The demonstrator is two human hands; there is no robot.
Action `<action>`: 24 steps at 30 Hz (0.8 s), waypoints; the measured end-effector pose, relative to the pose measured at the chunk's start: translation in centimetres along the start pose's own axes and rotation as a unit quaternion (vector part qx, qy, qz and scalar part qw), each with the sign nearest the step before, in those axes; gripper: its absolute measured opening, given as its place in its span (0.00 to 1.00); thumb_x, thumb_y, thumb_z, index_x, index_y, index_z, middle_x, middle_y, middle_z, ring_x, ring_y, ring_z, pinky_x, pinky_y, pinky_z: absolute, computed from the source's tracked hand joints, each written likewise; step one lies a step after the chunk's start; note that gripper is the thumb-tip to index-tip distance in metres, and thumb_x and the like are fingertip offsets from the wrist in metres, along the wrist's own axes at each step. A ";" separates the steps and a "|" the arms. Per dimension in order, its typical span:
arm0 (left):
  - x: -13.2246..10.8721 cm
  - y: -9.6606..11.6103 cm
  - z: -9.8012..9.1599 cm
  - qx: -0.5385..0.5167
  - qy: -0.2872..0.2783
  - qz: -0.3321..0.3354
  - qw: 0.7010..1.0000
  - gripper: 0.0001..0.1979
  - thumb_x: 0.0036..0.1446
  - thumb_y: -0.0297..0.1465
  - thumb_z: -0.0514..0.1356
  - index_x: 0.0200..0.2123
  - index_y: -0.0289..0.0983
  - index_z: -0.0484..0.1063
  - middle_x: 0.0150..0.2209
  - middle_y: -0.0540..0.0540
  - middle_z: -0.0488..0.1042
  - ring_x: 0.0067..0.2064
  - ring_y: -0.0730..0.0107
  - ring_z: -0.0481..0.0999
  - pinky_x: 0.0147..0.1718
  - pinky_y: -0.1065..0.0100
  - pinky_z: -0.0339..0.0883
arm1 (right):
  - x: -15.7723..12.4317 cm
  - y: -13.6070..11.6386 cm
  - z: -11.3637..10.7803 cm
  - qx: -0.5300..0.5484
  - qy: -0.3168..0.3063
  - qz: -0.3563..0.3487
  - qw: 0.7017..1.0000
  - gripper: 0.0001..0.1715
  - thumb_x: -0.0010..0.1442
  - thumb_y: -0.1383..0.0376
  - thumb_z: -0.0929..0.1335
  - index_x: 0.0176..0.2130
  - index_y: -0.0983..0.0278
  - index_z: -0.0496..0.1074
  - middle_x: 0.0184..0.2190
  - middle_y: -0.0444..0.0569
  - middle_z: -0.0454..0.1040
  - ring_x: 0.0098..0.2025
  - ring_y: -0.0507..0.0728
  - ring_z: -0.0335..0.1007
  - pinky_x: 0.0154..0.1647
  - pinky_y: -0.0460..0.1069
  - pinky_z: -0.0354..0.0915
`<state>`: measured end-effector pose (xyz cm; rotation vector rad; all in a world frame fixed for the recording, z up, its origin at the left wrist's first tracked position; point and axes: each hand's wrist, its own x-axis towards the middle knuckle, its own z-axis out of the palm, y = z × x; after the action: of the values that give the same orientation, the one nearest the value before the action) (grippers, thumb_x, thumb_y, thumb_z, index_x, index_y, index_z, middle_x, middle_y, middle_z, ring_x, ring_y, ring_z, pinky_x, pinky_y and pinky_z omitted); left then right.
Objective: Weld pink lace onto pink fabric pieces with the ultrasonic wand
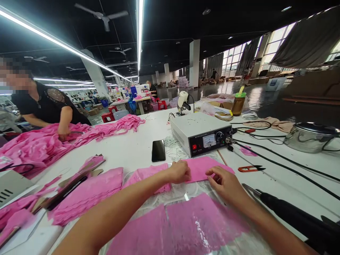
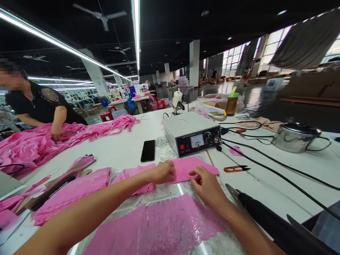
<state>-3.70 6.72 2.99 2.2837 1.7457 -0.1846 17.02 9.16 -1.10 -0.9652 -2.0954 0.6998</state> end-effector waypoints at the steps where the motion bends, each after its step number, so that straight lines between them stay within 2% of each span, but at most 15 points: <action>1: 0.0 0.1 -0.1 0.002 -0.003 0.000 1.000 0.17 0.66 0.36 0.60 0.54 0.36 0.69 0.53 0.41 0.71 0.50 0.59 0.74 0.48 0.53 0.72 | -0.1 -0.1 0.0 0.004 -0.003 -0.004 1.000 0.12 0.56 0.60 0.62 0.32 0.62 0.73 0.31 0.48 0.76 0.24 0.53 0.69 0.27 0.50 0.66; 9: -0.2 0.5 -0.4 -0.010 -0.018 0.004 1.000 0.17 0.66 0.36 0.60 0.54 0.35 0.69 0.54 0.41 0.70 0.51 0.59 0.74 0.49 0.52 0.71 | -0.3 0.1 0.2 0.014 0.005 -0.019 1.000 0.11 0.58 0.61 0.62 0.33 0.62 0.72 0.32 0.49 0.75 0.25 0.54 0.69 0.26 0.50 0.66; 17: 0.7 -1.9 -1.6 -0.098 -0.045 0.022 0.994 0.17 0.66 0.37 0.60 0.54 0.35 0.69 0.52 0.42 0.71 0.48 0.59 0.75 0.46 0.55 0.73 | -0.6 0.5 1.0 -0.012 -0.003 -0.058 0.998 0.09 0.60 0.65 0.62 0.35 0.62 0.71 0.35 0.49 0.74 0.27 0.53 0.69 0.28 0.49 0.67; 19: 0.9 -2.3 -1.9 -0.115 -0.043 0.027 0.992 0.17 0.66 0.37 0.60 0.54 0.35 0.69 0.52 0.42 0.71 0.49 0.59 0.75 0.46 0.55 0.73 | -0.4 0.5 1.1 -0.030 0.005 -0.068 0.997 0.08 0.60 0.65 0.62 0.36 0.62 0.71 0.37 0.50 0.74 0.30 0.54 0.71 0.31 0.50 0.68; 21: 1.0 -2.6 -2.1 -0.128 -0.038 0.034 0.990 0.17 0.66 0.37 0.60 0.54 0.35 0.69 0.52 0.42 0.71 0.49 0.60 0.75 0.46 0.55 0.73 | 0.0 0.6 1.3 -0.053 0.023 -0.075 0.996 0.07 0.59 0.66 0.64 0.38 0.62 0.71 0.40 0.52 0.74 0.38 0.59 0.72 0.38 0.53 0.69; 24: 1.1 -2.8 -2.5 -0.140 -0.033 0.044 0.989 0.17 0.66 0.37 0.60 0.54 0.35 0.69 0.52 0.42 0.71 0.49 0.60 0.75 0.46 0.55 0.73 | 0.6 0.6 1.4 -0.090 0.057 -0.081 0.991 0.08 0.57 0.67 0.66 0.40 0.63 0.70 0.42 0.55 0.74 0.46 0.65 0.70 0.45 0.59 0.68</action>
<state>-6.25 9.10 4.74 2.1204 1.5271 0.0031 15.93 9.74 -2.18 -0.8959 -2.1331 0.3682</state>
